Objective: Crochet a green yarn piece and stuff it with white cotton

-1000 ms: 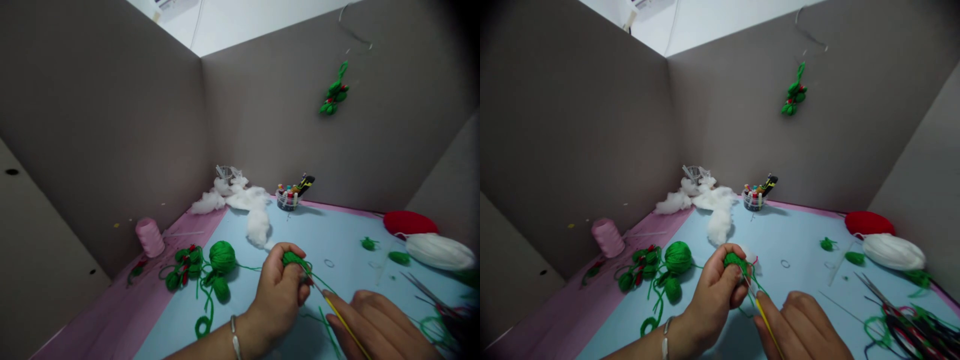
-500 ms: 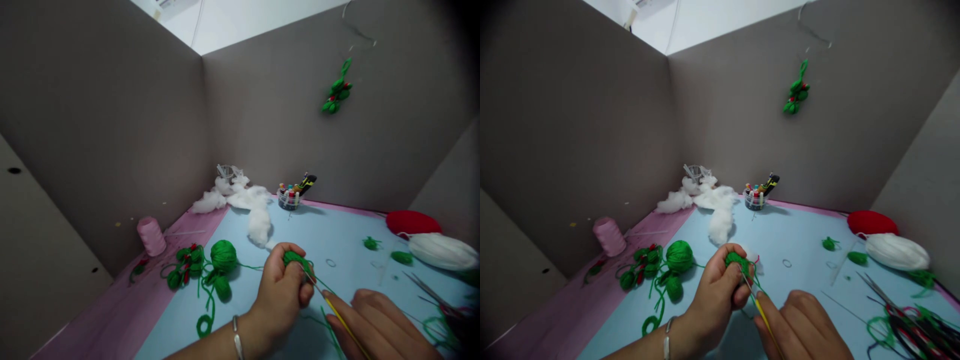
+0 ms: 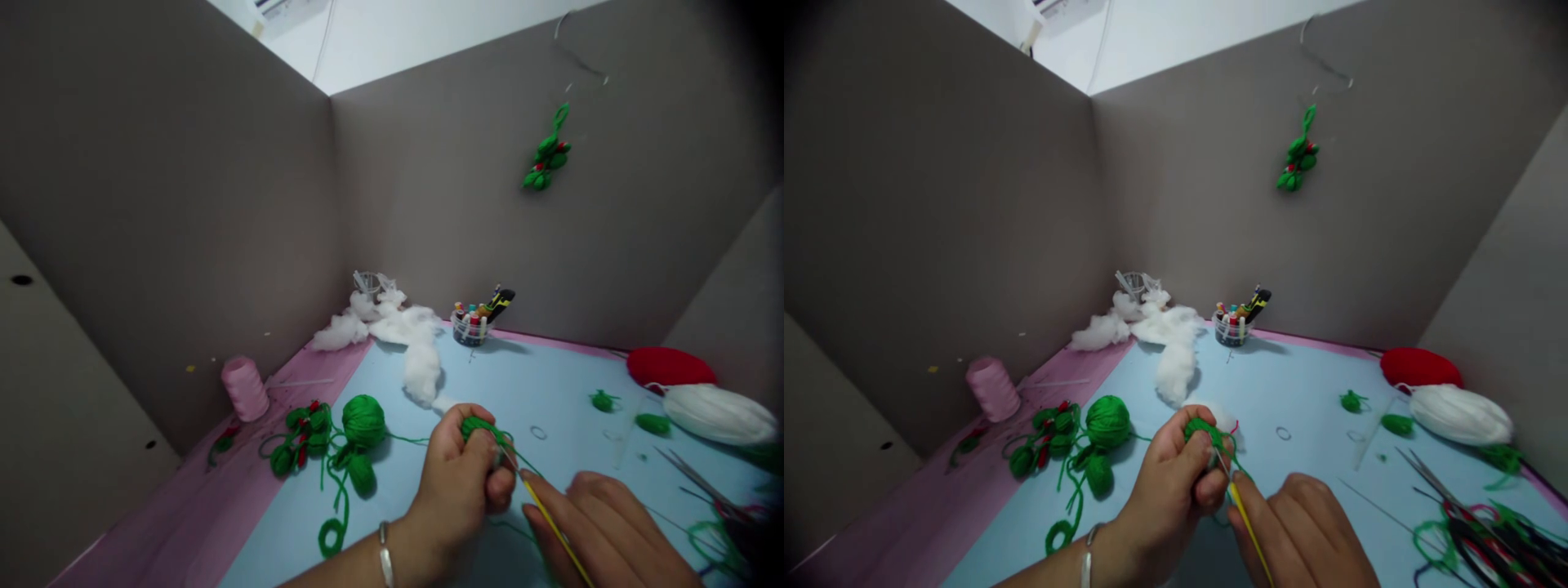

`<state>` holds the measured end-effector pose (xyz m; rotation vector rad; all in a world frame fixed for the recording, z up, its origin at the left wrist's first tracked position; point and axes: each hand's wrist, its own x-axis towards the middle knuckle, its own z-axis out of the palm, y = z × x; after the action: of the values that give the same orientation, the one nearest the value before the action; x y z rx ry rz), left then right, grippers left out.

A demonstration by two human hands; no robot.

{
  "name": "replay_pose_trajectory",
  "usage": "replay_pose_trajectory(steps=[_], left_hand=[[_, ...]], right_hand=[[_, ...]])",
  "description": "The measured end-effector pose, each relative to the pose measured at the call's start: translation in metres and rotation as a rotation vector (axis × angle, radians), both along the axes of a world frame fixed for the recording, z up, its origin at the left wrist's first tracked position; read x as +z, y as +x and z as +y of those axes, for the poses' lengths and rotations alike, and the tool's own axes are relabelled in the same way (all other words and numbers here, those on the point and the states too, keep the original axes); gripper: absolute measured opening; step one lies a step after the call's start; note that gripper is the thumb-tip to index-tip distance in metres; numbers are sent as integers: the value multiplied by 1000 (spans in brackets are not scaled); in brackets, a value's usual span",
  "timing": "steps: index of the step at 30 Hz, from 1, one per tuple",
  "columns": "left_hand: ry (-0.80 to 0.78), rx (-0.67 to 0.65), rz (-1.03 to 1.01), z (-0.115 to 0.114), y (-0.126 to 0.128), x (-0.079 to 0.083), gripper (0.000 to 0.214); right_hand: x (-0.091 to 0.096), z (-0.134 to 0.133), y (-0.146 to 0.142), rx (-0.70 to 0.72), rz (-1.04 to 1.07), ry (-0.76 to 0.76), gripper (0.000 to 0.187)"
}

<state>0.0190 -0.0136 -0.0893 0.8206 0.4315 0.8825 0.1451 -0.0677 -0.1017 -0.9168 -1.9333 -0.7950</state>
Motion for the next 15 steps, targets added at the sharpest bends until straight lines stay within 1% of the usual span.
replay_pose_trajectory(steps=[5, 9, 12, 15], left_hand=[[-95, -67, -58, 1, -1, 1, 42], [-134, -69, -50, 2, -2, 0, 44], [-98, -41, -17, 0, 1, -3, 39], [20, 75, 137, -1, 3, -7, 25]], right_hand=[[-21, 2, 8, -4, -26, -76, 15], [-25, 3, 10, 0, -23, -56, 15], [-23, 2, 13, -3, -57, -63, 14], [-20, 1, 19, -5, -127, -59, 19]])
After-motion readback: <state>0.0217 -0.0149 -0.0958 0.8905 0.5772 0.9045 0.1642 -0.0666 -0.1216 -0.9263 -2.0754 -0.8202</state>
